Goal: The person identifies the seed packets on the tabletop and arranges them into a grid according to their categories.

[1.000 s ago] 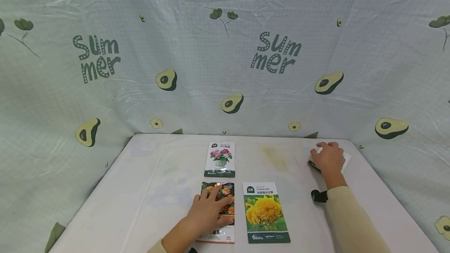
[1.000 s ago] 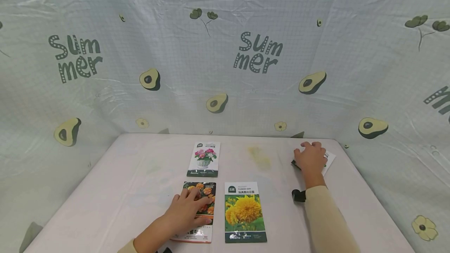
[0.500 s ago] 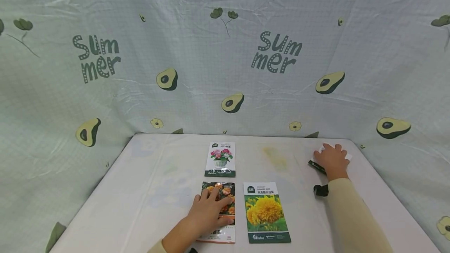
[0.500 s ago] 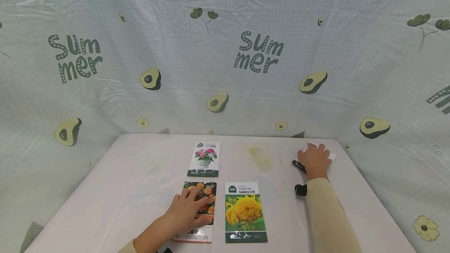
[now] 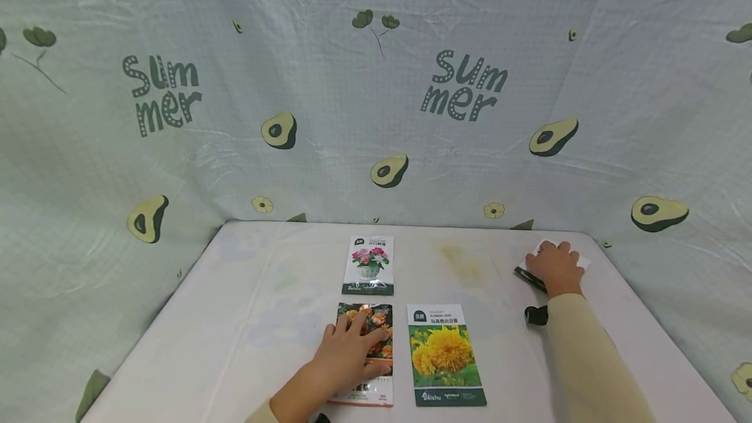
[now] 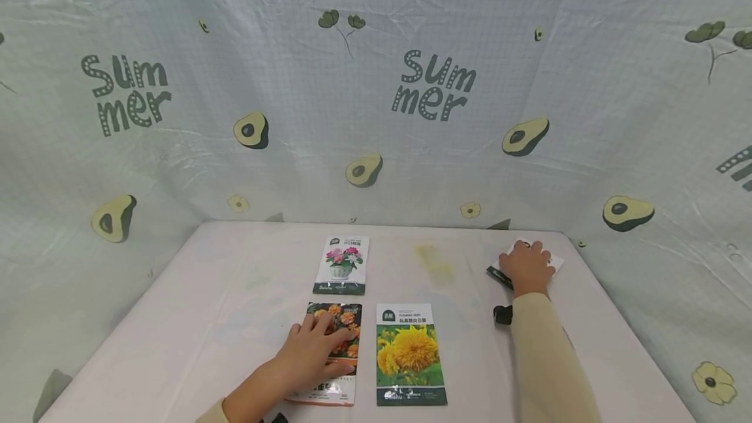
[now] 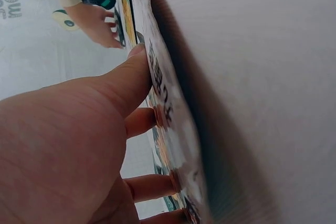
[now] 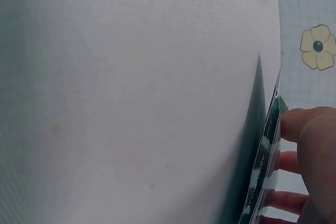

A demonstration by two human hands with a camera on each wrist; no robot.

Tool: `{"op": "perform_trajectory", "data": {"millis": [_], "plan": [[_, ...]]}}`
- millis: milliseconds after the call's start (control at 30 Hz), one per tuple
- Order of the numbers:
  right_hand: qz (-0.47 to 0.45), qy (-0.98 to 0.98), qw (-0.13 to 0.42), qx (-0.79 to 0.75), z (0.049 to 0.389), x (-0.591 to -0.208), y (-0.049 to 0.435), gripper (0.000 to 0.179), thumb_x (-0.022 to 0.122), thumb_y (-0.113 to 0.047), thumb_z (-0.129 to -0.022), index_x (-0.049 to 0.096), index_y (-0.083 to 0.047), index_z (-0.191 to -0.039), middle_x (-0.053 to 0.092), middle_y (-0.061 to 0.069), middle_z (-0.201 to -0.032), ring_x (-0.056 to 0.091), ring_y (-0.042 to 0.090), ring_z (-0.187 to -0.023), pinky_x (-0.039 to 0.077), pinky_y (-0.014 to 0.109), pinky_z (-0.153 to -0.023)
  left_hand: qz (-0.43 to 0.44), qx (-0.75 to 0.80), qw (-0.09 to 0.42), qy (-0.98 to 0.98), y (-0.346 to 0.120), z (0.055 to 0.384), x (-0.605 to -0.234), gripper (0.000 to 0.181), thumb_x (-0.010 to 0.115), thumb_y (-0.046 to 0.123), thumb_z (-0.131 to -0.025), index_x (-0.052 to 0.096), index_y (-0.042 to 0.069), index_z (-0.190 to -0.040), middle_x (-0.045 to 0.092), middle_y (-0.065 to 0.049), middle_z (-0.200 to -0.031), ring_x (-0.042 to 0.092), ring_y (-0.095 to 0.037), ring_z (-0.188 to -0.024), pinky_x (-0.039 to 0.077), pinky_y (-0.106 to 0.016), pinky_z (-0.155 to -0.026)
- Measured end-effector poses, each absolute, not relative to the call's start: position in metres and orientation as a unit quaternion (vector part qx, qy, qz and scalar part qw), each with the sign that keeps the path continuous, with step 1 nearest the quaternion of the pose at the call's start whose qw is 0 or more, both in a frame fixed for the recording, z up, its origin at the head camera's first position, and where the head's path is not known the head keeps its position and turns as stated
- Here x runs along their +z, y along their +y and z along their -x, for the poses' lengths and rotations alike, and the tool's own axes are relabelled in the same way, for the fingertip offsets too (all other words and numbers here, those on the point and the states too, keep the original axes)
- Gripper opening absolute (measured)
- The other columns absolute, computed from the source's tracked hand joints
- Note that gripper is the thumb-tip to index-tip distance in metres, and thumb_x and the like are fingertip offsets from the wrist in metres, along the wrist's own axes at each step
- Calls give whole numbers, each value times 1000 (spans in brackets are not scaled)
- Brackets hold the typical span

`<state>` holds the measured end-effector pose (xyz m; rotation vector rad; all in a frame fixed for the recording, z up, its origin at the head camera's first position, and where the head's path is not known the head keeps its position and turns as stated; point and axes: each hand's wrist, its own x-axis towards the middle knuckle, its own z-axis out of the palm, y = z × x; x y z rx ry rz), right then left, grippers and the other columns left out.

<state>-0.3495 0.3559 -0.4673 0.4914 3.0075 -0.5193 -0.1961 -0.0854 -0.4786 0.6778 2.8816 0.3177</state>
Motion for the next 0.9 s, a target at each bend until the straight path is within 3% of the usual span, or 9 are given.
{"op": "perform_trajectory", "data": {"millis": [300,900], "plan": [[-150,971,42,-179,357,-476,363,64,41,-35,-103,30,11,-147,11,46,-149,9,66,-138,14,80,-108,-231,103,76,964,-86,195,-476,59,65,64,-90,57,42,-145,44,-16,-157,45,-41,-129,38,-50,-83],[-127,976,40,-170,354,-472,354,60,42,-35,-102,36,7,-145,20,42,-143,16,62,-134,19,79,-105,-229,94,77,966,-85,193,-475,58,65,62,-91,57,41,-144,44,-16,-157,45,-40,-125,38,-50,-83]]}}
